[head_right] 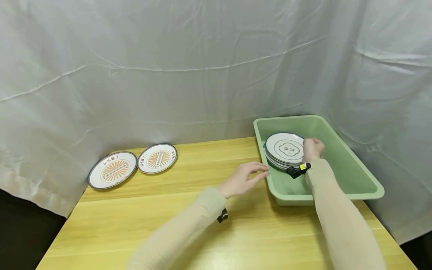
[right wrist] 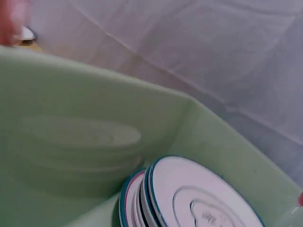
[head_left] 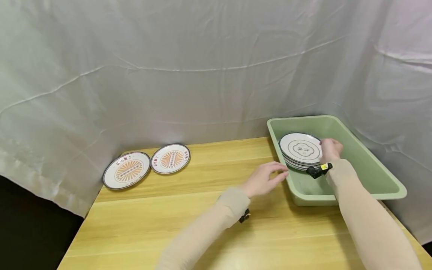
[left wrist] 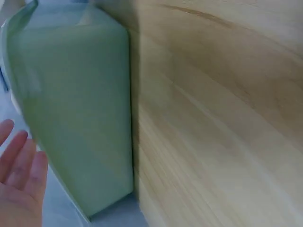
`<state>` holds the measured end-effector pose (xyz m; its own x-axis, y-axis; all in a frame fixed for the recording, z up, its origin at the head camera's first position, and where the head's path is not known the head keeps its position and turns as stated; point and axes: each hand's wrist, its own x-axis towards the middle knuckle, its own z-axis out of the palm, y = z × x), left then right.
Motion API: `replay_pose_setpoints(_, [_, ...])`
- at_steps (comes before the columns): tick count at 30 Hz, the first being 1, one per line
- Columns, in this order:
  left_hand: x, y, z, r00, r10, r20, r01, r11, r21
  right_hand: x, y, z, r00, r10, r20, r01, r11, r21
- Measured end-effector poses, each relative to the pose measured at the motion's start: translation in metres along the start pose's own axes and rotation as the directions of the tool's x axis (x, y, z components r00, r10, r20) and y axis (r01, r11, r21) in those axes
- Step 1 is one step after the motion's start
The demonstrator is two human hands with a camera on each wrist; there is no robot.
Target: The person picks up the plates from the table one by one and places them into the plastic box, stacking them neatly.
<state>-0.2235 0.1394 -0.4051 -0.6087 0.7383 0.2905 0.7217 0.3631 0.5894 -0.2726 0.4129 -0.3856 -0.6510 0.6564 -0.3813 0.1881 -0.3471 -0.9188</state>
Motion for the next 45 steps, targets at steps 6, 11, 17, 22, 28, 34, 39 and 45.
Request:
replay_pose_setpoints(6, [-0.016,-0.025,-0.018,0.982,-0.162,-0.096,0.128,0.947,-0.295,-0.028,-0.013,0.01,0.969,-0.035,0.245,-0.021,0.975,0.221])
replay_pose_setpoints(11, [-0.031,-0.048,-0.039,0.938,-0.3,-0.173,0.2,0.877,-0.437,-0.065,-0.025,0.019,0.848,-0.095,0.521,-0.051,0.965,0.259])
replay_pose_setpoints(17, [-0.051,-0.081,-0.063,0.848,-0.444,-0.29,0.238,0.806,-0.542,-0.112,-0.026,0.042,0.744,-0.161,0.649,-0.057,0.952,0.302])
replay_pose_setpoints(22, [-0.073,-0.111,-0.083,0.717,-0.591,-0.369,0.299,0.739,-0.603,-0.145,-0.008,0.065,0.672,-0.195,0.714,0.017,0.969,0.248])
replay_pose_setpoints(28, [-0.103,-0.137,-0.108,0.526,-0.761,-0.38,0.328,0.594,-0.735,-0.172,0.028,0.089,0.63,-0.158,0.76,0.062,0.986,0.153])
replay_pose_setpoints(34, [-0.135,-0.159,-0.127,0.406,-0.847,-0.345,0.419,0.508,-0.753,-0.179,0.063,0.109,0.68,-0.08,0.729,0.024,0.996,0.086])
replay_pose_setpoints(39, [-0.157,-0.173,-0.137,0.312,-0.904,-0.293,0.46,0.414,-0.785,-0.179,0.091,0.122,0.692,0.018,0.722,-0.036,0.999,0.01])
replay_pose_setpoints(45, [-0.173,-0.182,-0.144,0.229,-0.932,-0.281,0.451,0.357,-0.818,-0.181,0.118,0.135,0.679,0.108,0.726,-0.09,0.994,-0.064])
